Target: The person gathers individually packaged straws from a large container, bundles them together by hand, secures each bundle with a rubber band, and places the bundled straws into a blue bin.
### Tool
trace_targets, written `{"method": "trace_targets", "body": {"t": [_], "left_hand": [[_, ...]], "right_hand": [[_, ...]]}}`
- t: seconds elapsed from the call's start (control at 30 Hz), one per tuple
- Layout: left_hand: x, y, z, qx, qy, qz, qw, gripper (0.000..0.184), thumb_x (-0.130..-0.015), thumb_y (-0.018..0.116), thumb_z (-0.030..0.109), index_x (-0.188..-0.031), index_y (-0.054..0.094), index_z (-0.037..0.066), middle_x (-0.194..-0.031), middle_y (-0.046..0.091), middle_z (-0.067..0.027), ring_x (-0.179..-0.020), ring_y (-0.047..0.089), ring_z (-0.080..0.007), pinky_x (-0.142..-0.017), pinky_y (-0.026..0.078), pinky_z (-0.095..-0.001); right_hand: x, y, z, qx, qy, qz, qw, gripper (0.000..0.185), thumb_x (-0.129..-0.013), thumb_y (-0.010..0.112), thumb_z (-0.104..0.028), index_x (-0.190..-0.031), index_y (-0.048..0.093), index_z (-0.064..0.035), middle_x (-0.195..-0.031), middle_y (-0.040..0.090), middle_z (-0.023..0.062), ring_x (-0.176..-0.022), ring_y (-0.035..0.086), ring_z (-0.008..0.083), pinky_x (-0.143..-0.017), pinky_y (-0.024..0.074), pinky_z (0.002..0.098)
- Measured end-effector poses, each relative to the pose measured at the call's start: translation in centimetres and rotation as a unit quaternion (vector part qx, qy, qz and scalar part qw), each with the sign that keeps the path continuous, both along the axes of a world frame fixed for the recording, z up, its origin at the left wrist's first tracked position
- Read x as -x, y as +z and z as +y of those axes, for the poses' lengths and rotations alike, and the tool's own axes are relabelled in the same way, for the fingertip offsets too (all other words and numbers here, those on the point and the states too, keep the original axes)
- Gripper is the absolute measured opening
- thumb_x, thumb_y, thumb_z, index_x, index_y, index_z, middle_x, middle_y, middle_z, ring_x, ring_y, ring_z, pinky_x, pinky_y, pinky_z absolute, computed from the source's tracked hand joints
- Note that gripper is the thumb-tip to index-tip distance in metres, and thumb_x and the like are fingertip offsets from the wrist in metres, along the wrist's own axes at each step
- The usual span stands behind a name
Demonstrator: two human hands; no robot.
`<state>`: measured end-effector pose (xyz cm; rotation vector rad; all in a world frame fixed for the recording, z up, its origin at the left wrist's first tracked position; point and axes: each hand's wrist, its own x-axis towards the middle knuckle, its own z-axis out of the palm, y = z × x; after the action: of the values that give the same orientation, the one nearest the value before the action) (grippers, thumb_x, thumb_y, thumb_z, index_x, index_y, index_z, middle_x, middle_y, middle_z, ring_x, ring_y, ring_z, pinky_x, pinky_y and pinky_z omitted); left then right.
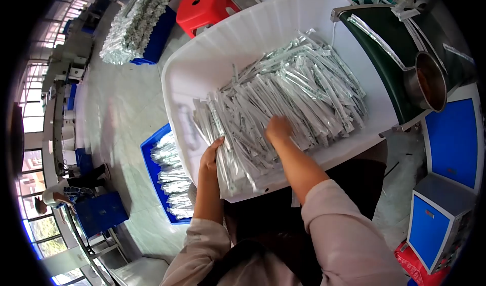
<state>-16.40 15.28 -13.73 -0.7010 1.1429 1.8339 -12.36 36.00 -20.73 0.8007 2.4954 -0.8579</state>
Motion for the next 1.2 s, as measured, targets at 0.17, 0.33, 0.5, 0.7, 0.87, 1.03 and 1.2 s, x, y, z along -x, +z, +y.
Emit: {"method": "trace_targets", "body": {"t": [0.17, 0.33, 0.5, 0.7, 0.87, 1.03, 1.2], "left_hand": [[-5.2, 7.4, 0.9, -0.019, -0.056, 0.178, 0.982, 0.046, -0.066, 0.069, 0.015, -0.104, 0.05, -0.004, -0.089, 0.059, -0.0128, -0.075, 0.06, -0.0236, -0.065, 0.053, -0.0353], [-9.6, 9.6, 2.7, -0.171, -0.101, 0.18, 0.963, 0.047, -0.064, 0.07, 0.009, -0.104, 0.05, -0.003, -0.086, 0.059, -0.0112, -0.075, 0.061, -0.0213, -0.065, 0.053, -0.0345], [-13.2, 9.8, 2.2, -0.132, -0.165, 0.176, 0.961, 0.055, -0.059, 0.075, 0.013, -0.105, 0.05, -0.001, -0.087, 0.059, -0.0092, -0.078, 0.06, -0.0214, -0.069, 0.052, -0.0345], [-16.2, 8.1, 1.1, -0.331, -0.163, 0.106, 0.923, 0.081, -0.055, 0.075, 0.015, -0.123, 0.036, -0.003, -0.115, 0.048, -0.0195, -0.107, 0.048, -0.0324, -0.088, 0.041, -0.0435], [-16.3, 6.4, 1.6, -0.424, -0.164, 0.088, 0.886, 0.092, -0.055, 0.076, 0.025, -0.129, 0.027, -0.002, -0.12, 0.043, -0.0227, -0.114, 0.041, -0.0371, -0.096, 0.035, -0.0483], [-16.6, 9.4, 3.4, -0.327, -0.209, 0.104, 0.916, 0.068, -0.054, 0.072, 0.021, -0.111, 0.046, -0.005, -0.099, 0.056, -0.0206, -0.09, 0.057, -0.0324, -0.082, 0.046, -0.042], [-15.6, 8.7, 3.6, -0.35, -0.143, 0.17, 0.91, 0.079, -0.053, 0.076, 0.03, -0.115, 0.043, -0.005, -0.107, 0.053, -0.0227, -0.094, 0.056, -0.0318, -0.081, 0.047, -0.0418]], "right_hand": [[1.4, 16.6, -1.5, 0.688, -0.05, 0.17, 0.703, 0.074, -0.071, 0.069, -0.037, -0.125, 0.034, -0.001, -0.116, 0.047, 0.013, -0.108, 0.045, 0.0199, -0.086, 0.0404, 0.0337], [0.3, 19.7, -1.0, 0.748, -0.001, 0.161, 0.644, 0.082, -0.061, 0.077, -0.029, -0.124, 0.032, -0.0032, -0.104, 0.051, 0.0123, -0.096, 0.053, 0.0205, -0.078, 0.0488, 0.0336], [-1.7, 19.4, -0.4, 0.811, -0.037, 0.208, 0.546, 0.072, -0.066, 0.07, -0.017, -0.126, 0.032, -0.0055, -0.099, 0.055, 0.0137, -0.086, 0.059, 0.0213, -0.075, 0.0511, 0.0339], [-2.1, 21.2, -1.2, 0.74, 0.043, 0.285, 0.608, 0.058, -0.068, 0.065, -0.006, -0.122, 0.044, -0.0077, -0.098, 0.057, 0.0085, -0.084, 0.058, 0.0166, -0.073, 0.0493, 0.0302], [-4.0, 21.8, -1.3, 0.681, 0.102, 0.281, 0.668, 0.046, -0.068, 0.067, -0.009, -0.111, 0.053, -0.0053, -0.098, 0.057, 0.007, -0.085, 0.056, 0.0148, -0.075, 0.0471, 0.028], [-4.6, 22.2, 0.1, 0.497, 0.182, 0.379, 0.759, 0.05, -0.063, 0.075, -0.021, -0.105, 0.056, -0.0038, -0.097, 0.06, 0.0067, -0.083, 0.058, 0.017, -0.077, 0.0447, 0.0276], [-7.8, 20.1, -0.7, 0.468, 0.192, 0.288, 0.813, 0.026, -0.067, 0.069, -0.021, -0.086, 0.064, -0.0043, -0.077, 0.063, 0.0047, -0.076, 0.057, 0.0137, -0.071, 0.0446, 0.0268]]}}
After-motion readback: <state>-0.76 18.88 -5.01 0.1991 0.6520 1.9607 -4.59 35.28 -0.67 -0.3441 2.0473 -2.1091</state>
